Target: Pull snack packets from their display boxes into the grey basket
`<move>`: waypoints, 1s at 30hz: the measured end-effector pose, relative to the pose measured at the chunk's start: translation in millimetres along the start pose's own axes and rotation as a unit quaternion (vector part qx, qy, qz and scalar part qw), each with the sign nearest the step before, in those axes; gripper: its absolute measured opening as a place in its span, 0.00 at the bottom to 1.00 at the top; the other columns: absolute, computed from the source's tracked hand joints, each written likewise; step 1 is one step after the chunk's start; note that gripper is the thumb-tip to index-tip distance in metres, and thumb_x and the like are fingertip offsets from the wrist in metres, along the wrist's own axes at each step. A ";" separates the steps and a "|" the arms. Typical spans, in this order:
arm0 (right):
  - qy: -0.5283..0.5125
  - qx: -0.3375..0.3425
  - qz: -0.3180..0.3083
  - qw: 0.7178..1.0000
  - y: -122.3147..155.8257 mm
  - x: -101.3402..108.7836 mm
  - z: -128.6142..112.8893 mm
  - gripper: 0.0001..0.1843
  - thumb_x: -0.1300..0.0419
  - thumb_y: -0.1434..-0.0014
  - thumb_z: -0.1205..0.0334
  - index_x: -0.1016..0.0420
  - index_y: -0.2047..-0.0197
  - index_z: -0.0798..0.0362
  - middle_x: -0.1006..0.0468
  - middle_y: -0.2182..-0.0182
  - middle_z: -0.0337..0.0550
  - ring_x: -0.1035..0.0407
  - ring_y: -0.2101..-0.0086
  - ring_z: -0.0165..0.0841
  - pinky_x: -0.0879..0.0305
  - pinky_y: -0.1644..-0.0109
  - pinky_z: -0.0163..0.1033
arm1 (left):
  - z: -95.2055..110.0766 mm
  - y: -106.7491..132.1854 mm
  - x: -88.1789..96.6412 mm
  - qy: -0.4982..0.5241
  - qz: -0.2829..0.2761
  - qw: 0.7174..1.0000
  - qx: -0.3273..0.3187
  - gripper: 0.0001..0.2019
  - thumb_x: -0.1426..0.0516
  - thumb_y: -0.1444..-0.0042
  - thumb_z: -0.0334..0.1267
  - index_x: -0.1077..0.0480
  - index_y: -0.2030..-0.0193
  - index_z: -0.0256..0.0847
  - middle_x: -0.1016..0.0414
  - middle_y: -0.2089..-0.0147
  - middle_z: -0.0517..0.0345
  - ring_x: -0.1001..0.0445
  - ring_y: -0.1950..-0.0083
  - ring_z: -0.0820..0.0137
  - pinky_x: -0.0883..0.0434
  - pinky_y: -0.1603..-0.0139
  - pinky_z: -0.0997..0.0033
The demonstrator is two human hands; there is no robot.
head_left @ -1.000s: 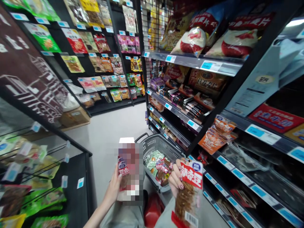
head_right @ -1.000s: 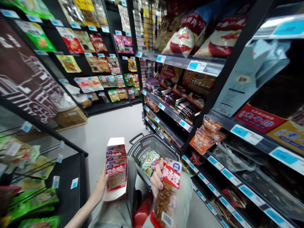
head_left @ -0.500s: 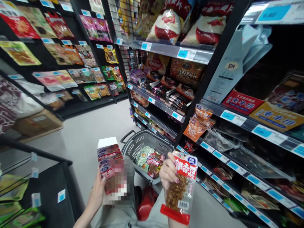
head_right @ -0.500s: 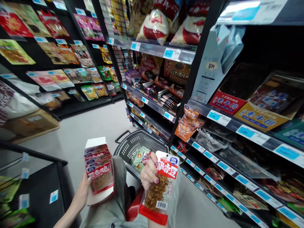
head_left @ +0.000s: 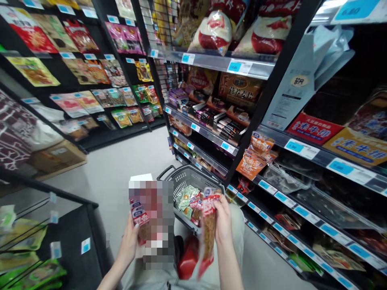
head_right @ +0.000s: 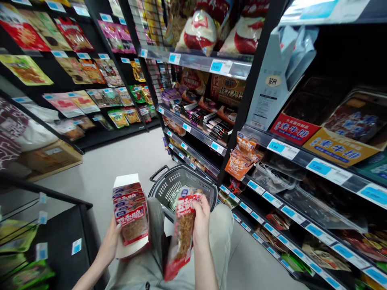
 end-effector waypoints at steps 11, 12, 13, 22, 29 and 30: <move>0.406 0.006 0.167 0.899 -34.6 84.9 33.1 0.15 0.47 0.50 0.46 0.31 0.68 0.48 0.20 0.71 0.47 0.26 0.68 0.42 0.35 0.63 0.42 | 5.5 3.6 -2.8 0.020 -0.005 1.000 0.009 0.46 0.57 0.43 0.66 0.57 0.26 0.36 0.55 0.25 0.47 0.58 0.24 0.62 0.62 0.23 0.57; 0.442 -0.007 0.173 0.880 -38.9 88.8 37.5 0.14 0.48 0.49 0.48 0.31 0.67 0.49 0.20 0.69 0.49 0.26 0.66 0.43 0.35 0.62 0.42 | 5.2 3.9 -3.2 0.021 -0.005 1.000 0.009 0.46 0.57 0.44 0.66 0.57 0.27 0.36 0.55 0.25 0.46 0.58 0.24 0.62 0.62 0.23 0.57; 0.475 -0.023 0.170 0.863 -43.5 91.3 42.5 0.14 0.49 0.48 0.49 0.31 0.66 0.49 0.19 0.67 0.50 0.25 0.65 0.44 0.34 0.61 0.42 | 4.6 4.1 -3.6 0.021 -0.006 1.000 0.009 0.46 0.57 0.43 0.66 0.57 0.27 0.36 0.56 0.25 0.46 0.59 0.24 0.62 0.62 0.23 0.57; 0.556 -0.083 0.054 0.825 -88.3 73.0 81.9 0.21 0.50 0.43 0.61 0.30 0.52 0.67 0.23 0.55 0.72 0.27 0.52 0.53 0.35 0.49 0.51 | -2.0 5.2 -7.7 0.041 -0.002 0.999 -0.005 0.40 0.54 0.41 0.61 0.53 0.27 0.40 0.54 0.25 0.48 0.56 0.24 0.63 0.61 0.23 0.56; 0.412 -0.001 -0.293 0.863 -38.0 -18.3 94.2 0.10 0.44 0.45 0.65 0.24 0.60 0.50 0.18 0.63 0.43 0.24 0.60 0.39 0.32 0.51 0.41 | 5.9 7.7 -7.0 0.039 -0.014 0.999 0.001 0.44 0.56 0.42 0.64 0.55 0.27 0.36 0.55 0.25 0.46 0.57 0.24 0.61 0.59 0.23 0.55; 0.414 0.035 -0.311 0.855 -26.4 -34.4 95.7 0.11 0.44 0.44 0.66 0.24 0.59 0.51 0.18 0.62 0.44 0.25 0.58 0.40 0.32 0.50 0.43 | 6.5 7.8 -6.9 0.039 -0.014 0.999 0.001 0.44 0.56 0.43 0.64 0.55 0.27 0.36 0.55 0.25 0.46 0.58 0.24 0.61 0.59 0.24 0.55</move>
Point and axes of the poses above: each hand's wrist, its own y-axis away from the middle knuckle, its own x-axis out of the back of the hand, z = x × y, the point moved 2 cm from there along -y, towards the middle knuckle
